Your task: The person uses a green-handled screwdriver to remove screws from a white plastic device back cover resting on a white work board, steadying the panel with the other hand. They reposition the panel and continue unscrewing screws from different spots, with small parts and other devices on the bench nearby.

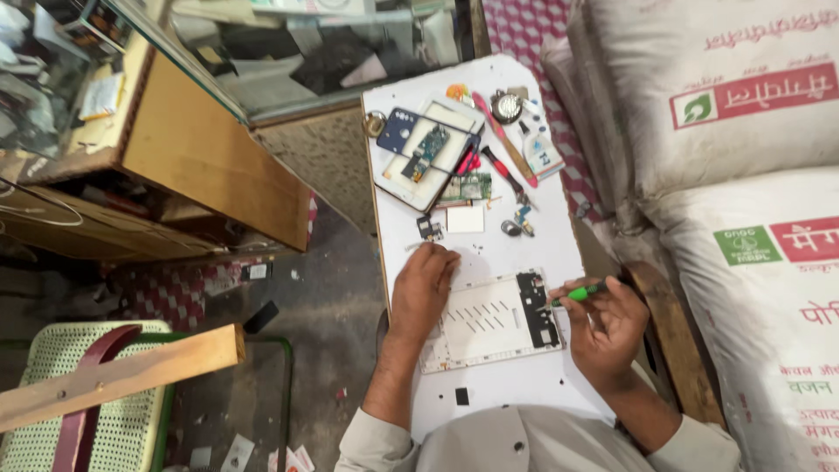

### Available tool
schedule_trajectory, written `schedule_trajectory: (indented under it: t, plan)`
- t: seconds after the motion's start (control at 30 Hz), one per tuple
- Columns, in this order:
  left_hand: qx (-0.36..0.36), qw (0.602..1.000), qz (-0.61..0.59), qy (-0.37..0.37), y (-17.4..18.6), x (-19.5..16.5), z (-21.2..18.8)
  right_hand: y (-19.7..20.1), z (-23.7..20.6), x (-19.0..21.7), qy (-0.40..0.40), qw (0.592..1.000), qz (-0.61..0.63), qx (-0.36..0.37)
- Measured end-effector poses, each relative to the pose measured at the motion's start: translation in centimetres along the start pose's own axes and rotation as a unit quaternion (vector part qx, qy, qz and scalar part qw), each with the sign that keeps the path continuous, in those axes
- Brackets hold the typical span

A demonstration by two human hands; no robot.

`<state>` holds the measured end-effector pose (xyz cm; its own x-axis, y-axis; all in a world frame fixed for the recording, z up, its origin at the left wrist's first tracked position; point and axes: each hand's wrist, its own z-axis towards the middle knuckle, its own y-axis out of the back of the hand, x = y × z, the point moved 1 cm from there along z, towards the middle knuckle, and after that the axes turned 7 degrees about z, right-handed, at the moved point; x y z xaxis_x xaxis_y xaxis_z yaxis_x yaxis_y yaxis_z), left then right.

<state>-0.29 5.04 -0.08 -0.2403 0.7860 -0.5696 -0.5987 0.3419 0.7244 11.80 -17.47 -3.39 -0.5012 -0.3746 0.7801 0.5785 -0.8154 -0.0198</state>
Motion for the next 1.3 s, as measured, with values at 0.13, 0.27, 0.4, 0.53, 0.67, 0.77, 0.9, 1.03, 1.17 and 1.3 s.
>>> schedule_trajectory:
  t: [0.13,0.27,0.4,0.53,0.67,0.77,0.9,1.03,1.17,1.3]
  plan:
    - [-0.012,1.000,-0.003,0.020,1.2,0.1,-0.4,0.0,-0.3,0.0,-0.015,1.000,-0.002,-0.007]
    - [-0.003,1.000,0.023,0.018,1.8,0.1,-0.6,0.0,-0.4,0.2,-0.015,1.000,-0.008,0.002]
    - [-0.005,0.999,0.041,-0.003,1.1,-0.1,-0.6,0.1,-0.4,-0.2,-0.015,1.000,-0.004,0.003]
    - [0.004,0.996,0.079,-0.037,-0.3,-0.6,0.1,0.2,-0.5,-0.3,-0.016,1.000,-0.004,0.005]
    - [0.008,0.989,0.120,-0.081,-0.9,-0.9,0.9,0.1,-0.3,-0.2,-0.017,1.000,-0.003,0.001]
    - [-0.006,0.988,0.121,-0.092,-1.4,-1.2,1.5,-0.2,-0.1,-0.1,-0.015,1.000,0.005,-0.005]
    - [0.003,0.991,0.116,-0.071,-2.1,-1.3,2.2,-0.2,0.0,0.0,-0.009,1.000,0.011,-0.002]
    - [-0.012,0.998,0.058,-0.010,-2.2,-1.0,2.1,-0.2,0.1,0.0,-0.012,1.000,0.016,-0.009]
    - [-0.014,0.998,-0.009,0.062,-1.9,-0.2,1.6,-0.3,0.0,-0.1,-0.012,1.000,0.023,-0.007]
    - [-0.032,0.999,-0.006,0.032,-1.7,-0.3,1.5,-0.3,0.1,-0.1,-0.013,1.000,0.023,-0.006]
